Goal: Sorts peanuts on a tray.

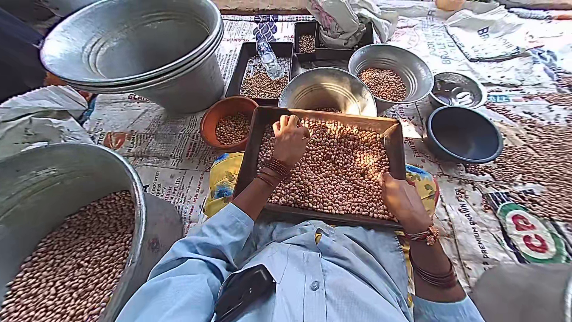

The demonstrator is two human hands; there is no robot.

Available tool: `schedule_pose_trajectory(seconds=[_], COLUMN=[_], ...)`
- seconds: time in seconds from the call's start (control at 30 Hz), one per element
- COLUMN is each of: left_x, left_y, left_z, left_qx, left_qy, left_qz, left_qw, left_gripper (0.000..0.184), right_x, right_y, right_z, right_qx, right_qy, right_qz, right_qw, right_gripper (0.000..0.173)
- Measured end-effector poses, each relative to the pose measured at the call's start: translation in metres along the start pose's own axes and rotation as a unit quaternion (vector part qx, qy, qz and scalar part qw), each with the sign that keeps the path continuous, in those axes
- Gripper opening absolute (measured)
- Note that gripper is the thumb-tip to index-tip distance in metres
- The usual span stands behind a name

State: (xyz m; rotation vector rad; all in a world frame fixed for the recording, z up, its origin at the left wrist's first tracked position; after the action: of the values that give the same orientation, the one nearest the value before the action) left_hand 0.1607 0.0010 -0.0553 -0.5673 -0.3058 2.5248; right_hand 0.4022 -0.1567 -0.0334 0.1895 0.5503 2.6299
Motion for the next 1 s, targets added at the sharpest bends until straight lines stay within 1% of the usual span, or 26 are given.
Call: schedule_pose_trajectory(seconds=[0.03,0.1,0.13,0.17,0.2,0.23,0.27,0.3,0.37,0.4,0.47,0.5,0.57,0.63,0.7,0.8,0.9,1.0], left_x=[-0.004,-0.009,-0.01,-0.009,-0.009,-0.008,-0.007,-0.007,-0.006,-0.004,0.002,0.008,0.023,0.03,0.024,0.006,0.002,0.0], left_y=[0.002,0.007,0.007,0.006,0.006,0.005,0.006,0.007,0.009,0.01,0.012,0.012,0.002,-0.009,-0.015,-0.016,-0.033,-0.044], left_z=[-0.003,-0.005,-0.006,-0.008,-0.01,-0.011,-0.011,-0.01,-0.009,-0.008,-0.005,-0.004,-0.01,-0.014,-0.008,-0.002,-0.016,-0.033], left_qx=[0.0,0.003,0.005,0.007,0.007,0.006,0.006,0.005,0.0,0.002,0.005,0.01,0.019,0.021,0.029,0.056,0.084,0.119], left_qy=[-0.007,-0.018,-0.024,-0.029,-0.031,-0.031,-0.032,-0.031,-0.017,0.006,0.1,0.159,0.272,0.307,0.277,0.212,0.15,0.099], left_qz=[-0.002,-0.011,-0.012,-0.012,-0.012,-0.013,-0.015,-0.017,-0.018,-0.01,0.033,0.065,0.133,0.156,0.142,0.105,0.07,0.073], left_qw=[1.0,1.0,1.0,0.999,0.999,0.999,0.999,0.999,1.0,1.0,0.994,0.985,0.953,0.938,0.95,0.97,0.983,0.985], left_gripper=[0.008,0.012,0.014,0.015,0.015,0.014,0.014,0.013,0.011,0.011,0.013,0.015,0.019,0.023,0.021,0.015,0.018,0.026], right_x=[0.005,0.022,0.03,0.037,0.043,0.048,0.053,0.06,0.077,0.084,0.095,0.099,0.108,0.113,0.116,0.117,0.12,0.119], right_y=[0.0,-0.002,-0.002,-0.003,-0.004,-0.007,-0.013,-0.019,-0.03,-0.037,-0.056,-0.065,-0.078,-0.086,-0.089,-0.089,-0.084,-0.078], right_z=[-0.004,-0.011,-0.015,-0.02,-0.024,-0.027,-0.031,-0.03,-0.019,-0.013,-0.008,-0.01,-0.013,-0.02,-0.026,-0.028,-0.025,-0.019], right_qx=[0.014,0.073,0.088,0.087,0.072,0.034,-0.022,-0.069,-0.14,-0.159,-0.183,-0.202,-0.212,-0.235,-0.255,-0.246,-0.205,-0.179], right_qy=[0.008,0.007,-0.017,-0.05,-0.093,-0.141,-0.189,-0.223,-0.242,-0.229,-0.197,-0.188,-0.166,-0.149,-0.144,-0.129,-0.11,-0.084], right_qz=[0.001,0.012,0.047,0.103,0.168,0.229,0.282,0.307,0.304,0.292,0.279,0.285,0.292,0.302,0.308,0.297,0.274,0.257], right_qw=[1.0,0.997,0.995,0.99,0.979,0.963,0.94,0.923,0.911,0.915,0.922,0.918,0.918,0.912,0.905,0.914,0.933,0.946], right_gripper=[0.039,0.04,0.039,0.038,0.037,0.034,0.032,0.028,0.018,0.016,0.018,0.017,0.019,0.019,0.019,0.021,0.028,0.034])
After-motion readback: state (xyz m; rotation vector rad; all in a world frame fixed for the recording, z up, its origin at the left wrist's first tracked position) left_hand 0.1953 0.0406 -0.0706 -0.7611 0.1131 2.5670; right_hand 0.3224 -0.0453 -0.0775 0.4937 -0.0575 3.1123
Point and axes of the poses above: each hand's wrist, its own y-axis away from the middle knuckle, its own z-axis out of the back of the hand, x = y × z, the point moved 1 cm from there along -y, towards the middle knuckle, and after that the axes turned 3 degrees about -z, right-handed, at the moved point
